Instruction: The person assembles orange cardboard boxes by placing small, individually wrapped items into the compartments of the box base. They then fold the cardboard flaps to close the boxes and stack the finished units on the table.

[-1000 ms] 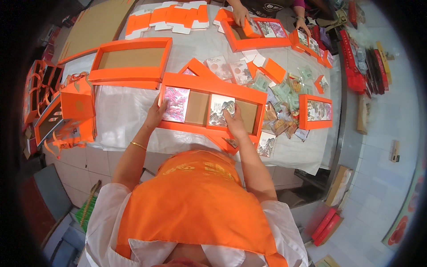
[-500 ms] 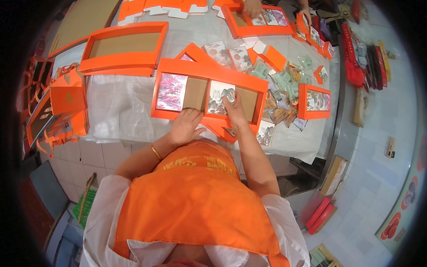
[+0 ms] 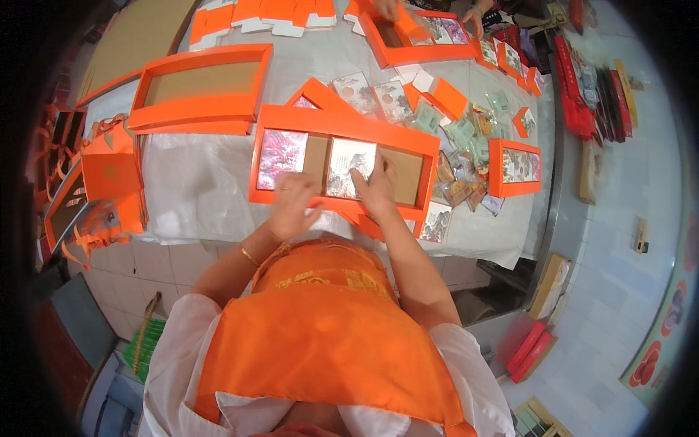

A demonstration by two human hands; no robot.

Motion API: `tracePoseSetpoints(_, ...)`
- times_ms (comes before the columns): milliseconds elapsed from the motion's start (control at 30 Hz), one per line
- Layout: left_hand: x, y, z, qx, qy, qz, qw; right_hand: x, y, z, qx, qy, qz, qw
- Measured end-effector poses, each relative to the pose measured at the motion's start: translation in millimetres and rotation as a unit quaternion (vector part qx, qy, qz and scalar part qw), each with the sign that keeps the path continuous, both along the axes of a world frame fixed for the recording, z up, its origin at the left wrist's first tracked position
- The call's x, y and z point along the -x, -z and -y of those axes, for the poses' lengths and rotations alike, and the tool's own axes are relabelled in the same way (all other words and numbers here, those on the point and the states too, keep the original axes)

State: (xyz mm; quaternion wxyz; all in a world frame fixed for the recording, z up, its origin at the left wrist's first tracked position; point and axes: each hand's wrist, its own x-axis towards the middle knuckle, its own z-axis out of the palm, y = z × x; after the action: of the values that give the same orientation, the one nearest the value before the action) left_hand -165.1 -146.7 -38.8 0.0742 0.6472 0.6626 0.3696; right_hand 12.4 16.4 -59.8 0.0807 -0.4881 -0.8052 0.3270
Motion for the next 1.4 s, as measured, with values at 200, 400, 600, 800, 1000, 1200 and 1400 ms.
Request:
tracePoseSetpoints(200, 75, 37, 5, 0.076, -0.284, 0.092, 0.952, 25, -4, 19, 0.036, 0.033, -0.016, 0.999)
tracePoseSetpoints(400, 81, 53, 1, 0.112, -0.185, 0.381, 0.899, 54, 2, 35, 0.025, 0.032, -0.056, 0.998)
tracePoseSetpoints(600, 89, 39, 5, 0.144, -0.16, 0.319, 0.923, 55, -3, 37, 0.066, 0.039, -0.064, 0.995)
tracePoseSetpoints(800, 110, 24, 38, 0.222, -0.206, 0.352, 0.886, 3, -46, 44, -0.039, 0.041, -0.254, 0.965)
tracePoseSetpoints(1000, 109, 24, 51, 0.194, -0.2, 0.352, 0.894, -166, -12, 2, -0.165, 0.337, -0.122, 0.919)
tracePoseSetpoints(1200, 103, 18, 47, 0.215, -0.231, 0.385, 0.868, -199, 30, -27, -0.131, 0.253, -0.021, 0.958)
tracePoseSetpoints(1400, 92, 22, 45, 0.192, -0.244, 0.426, 0.85, -177, 41, -59, -0.111, 0.135, 0.056, 0.983)
